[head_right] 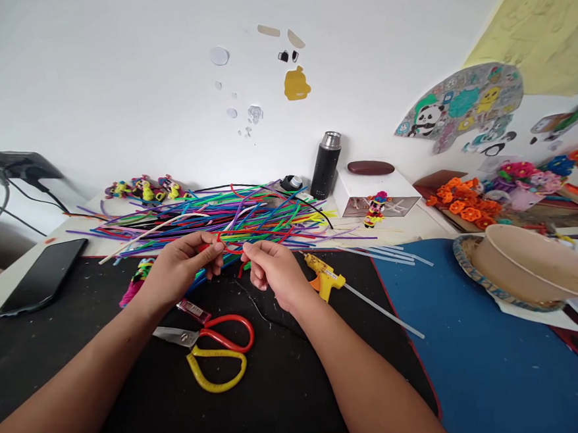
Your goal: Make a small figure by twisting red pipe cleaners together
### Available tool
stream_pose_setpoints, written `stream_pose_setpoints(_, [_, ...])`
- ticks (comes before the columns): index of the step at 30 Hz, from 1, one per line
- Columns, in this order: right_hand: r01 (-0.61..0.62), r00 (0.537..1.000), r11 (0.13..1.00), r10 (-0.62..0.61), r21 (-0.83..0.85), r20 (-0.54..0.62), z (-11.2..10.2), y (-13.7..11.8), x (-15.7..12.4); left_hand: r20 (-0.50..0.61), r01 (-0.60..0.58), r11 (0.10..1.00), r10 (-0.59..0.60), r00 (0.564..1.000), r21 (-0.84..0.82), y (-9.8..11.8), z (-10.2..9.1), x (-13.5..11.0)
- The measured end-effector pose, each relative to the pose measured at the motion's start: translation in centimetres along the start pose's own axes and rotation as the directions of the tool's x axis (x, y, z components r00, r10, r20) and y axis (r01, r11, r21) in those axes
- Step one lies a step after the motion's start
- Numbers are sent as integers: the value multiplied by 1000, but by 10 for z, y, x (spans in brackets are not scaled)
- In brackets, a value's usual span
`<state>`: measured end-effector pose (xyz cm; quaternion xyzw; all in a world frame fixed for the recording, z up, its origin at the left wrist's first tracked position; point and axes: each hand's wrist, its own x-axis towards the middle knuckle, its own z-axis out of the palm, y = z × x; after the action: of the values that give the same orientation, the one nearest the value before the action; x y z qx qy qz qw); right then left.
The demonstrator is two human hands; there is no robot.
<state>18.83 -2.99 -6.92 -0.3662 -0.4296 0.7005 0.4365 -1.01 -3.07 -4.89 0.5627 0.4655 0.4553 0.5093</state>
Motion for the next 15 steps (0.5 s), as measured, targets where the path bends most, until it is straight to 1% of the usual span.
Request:
stream_pose_setpoints(3, [-8, 999, 998, 10, 59, -33, -1, -2, 0, 35, 41, 999, -40, 999, -27, 1, 2, -1])
stream_pose_setpoints(5, [2, 999, 998, 0, 57, -44, 0, -2, 0, 46, 78, 990, -73, 996, -121, 1, 3, 0])
stream_pose_setpoints(7, [8, 999, 999, -7, 38, -32, 3, -1, -1, 33, 110, 966, -105, 994, -234, 1, 2, 0])
stream_pose_setpoints(9, [2, 1000, 1000, -2, 21, -10, 6, 1, -1, 20, 134, 942, -134, 991, -309, 2, 2, 1])
stream_pose_setpoints(12, [0, 1000, 1000, 0, -4, 9, 10, 5, -2, 33, 158, 928, -156, 987, -339, 3, 3, 0])
stream_pose_setpoints(15, [31, 999, 999, -30, -22, 11, 12, 9, -1, 73, 173, 934, -157, 985, -314, 3, 6, -1])
